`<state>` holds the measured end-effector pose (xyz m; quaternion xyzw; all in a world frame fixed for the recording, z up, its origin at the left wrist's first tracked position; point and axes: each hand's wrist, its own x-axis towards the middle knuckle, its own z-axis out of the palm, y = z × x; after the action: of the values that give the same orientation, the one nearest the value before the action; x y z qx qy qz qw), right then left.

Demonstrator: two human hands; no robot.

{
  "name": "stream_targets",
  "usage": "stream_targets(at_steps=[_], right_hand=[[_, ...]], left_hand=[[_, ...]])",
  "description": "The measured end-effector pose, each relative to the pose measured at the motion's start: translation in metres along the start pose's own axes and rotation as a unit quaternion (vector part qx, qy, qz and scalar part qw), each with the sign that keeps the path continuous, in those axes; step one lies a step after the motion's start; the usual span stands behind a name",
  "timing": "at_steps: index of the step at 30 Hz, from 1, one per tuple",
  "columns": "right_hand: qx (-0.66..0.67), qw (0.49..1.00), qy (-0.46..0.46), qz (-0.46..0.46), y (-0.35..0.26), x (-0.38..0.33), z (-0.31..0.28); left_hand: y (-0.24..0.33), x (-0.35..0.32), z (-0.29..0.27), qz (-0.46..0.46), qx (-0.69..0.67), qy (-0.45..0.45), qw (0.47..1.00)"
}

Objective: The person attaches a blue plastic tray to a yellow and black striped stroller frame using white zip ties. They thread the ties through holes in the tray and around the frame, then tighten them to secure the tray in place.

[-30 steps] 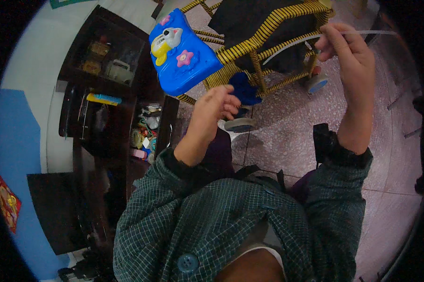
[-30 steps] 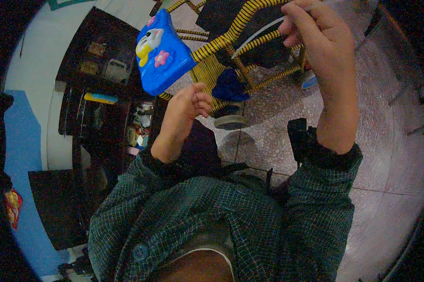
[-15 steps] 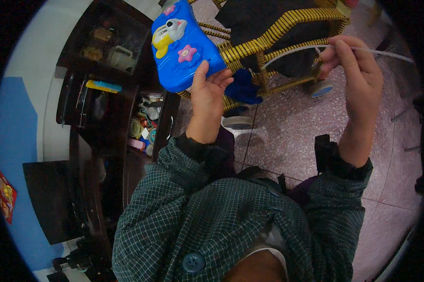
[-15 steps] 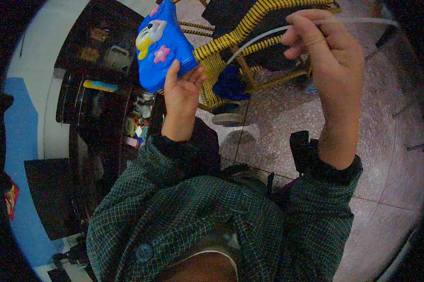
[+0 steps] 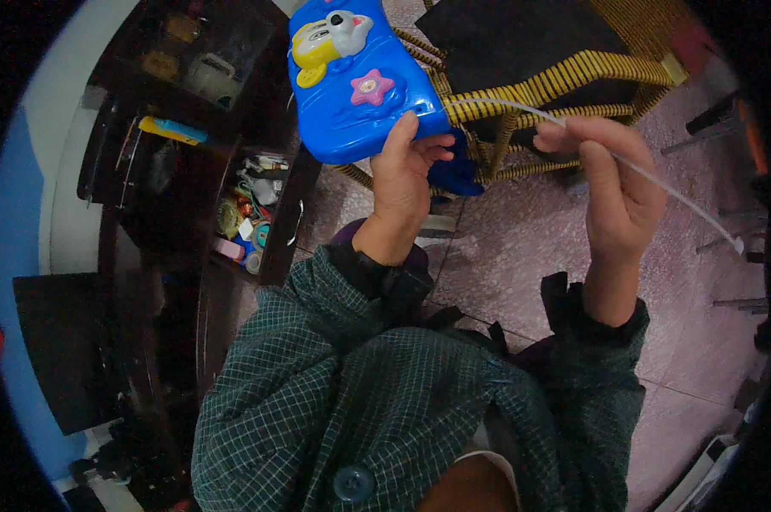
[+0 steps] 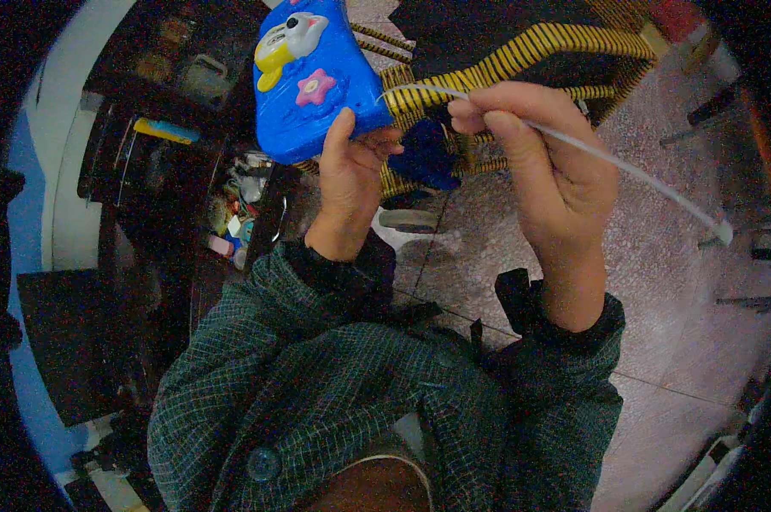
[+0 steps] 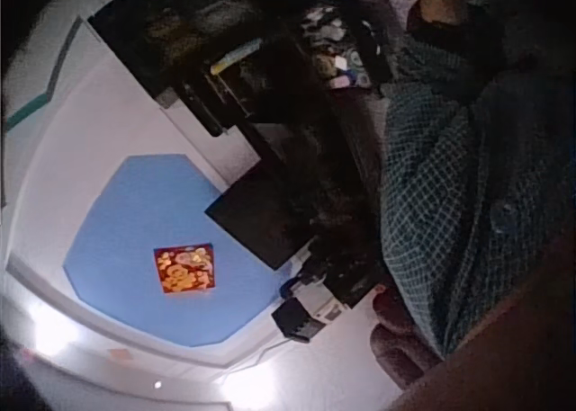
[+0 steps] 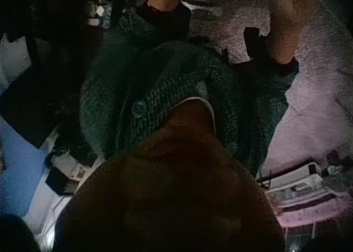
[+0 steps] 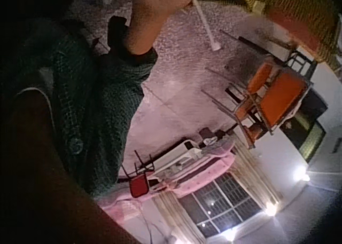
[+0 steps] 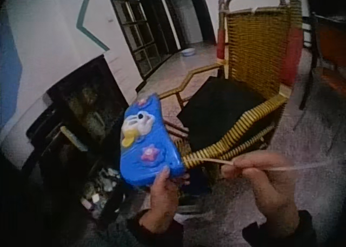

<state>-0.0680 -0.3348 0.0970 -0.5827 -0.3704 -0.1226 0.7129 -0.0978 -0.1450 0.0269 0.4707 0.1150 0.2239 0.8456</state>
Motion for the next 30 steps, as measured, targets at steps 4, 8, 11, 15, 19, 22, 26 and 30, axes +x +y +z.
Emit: stream_targets(at_steps=[4, 8, 11, 15, 19, 22, 26, 30], right_hand=[[-0.006, 1.0, -0.011, 0.002, -0.001, -0.002, 0.007], [-0.027, 0.999, -0.02, -0.02, 0.0, -0.001, 0.011], [-0.016, 1.0, -0.019, -0.018, 0.0, -0.001, 0.013], [0.001, 1.0, -0.016, -0.009, -0.002, -0.002, 0.016], [-0.019, 0.999, -0.025, 0.003, -0.002, -0.003, 0.019], [-0.013, 0.999, -0.031, -0.009, -0.001, -0.001, 0.019], [-0.03, 0.999, -0.031, -0.009, 0.0, -0.002, 0.02], [-0.027, 0.999, -0.03, -0.01, 0.0, -0.003, 0.022]], left_hand=[[0.003, -0.001, -0.001, -0.008, 0.008, -0.002, 1.0], [0.008, -0.005, 0.0, -0.034, 0.0, 0.004, 0.999], [0.009, -0.009, 0.001, -0.046, -0.013, -0.003, 0.999], [0.012, -0.01, -0.001, -0.06, 0.002, -0.01, 0.998], [0.014, -0.01, -0.003, -0.053, 0.019, -0.015, 0.998], [0.015, -0.011, -0.004, -0.056, 0.029, -0.014, 0.998], [0.017, -0.012, -0.006, -0.058, 0.032, -0.006, 0.998], [0.018, -0.013, -0.006, -0.056, 0.031, -0.001, 0.998]])
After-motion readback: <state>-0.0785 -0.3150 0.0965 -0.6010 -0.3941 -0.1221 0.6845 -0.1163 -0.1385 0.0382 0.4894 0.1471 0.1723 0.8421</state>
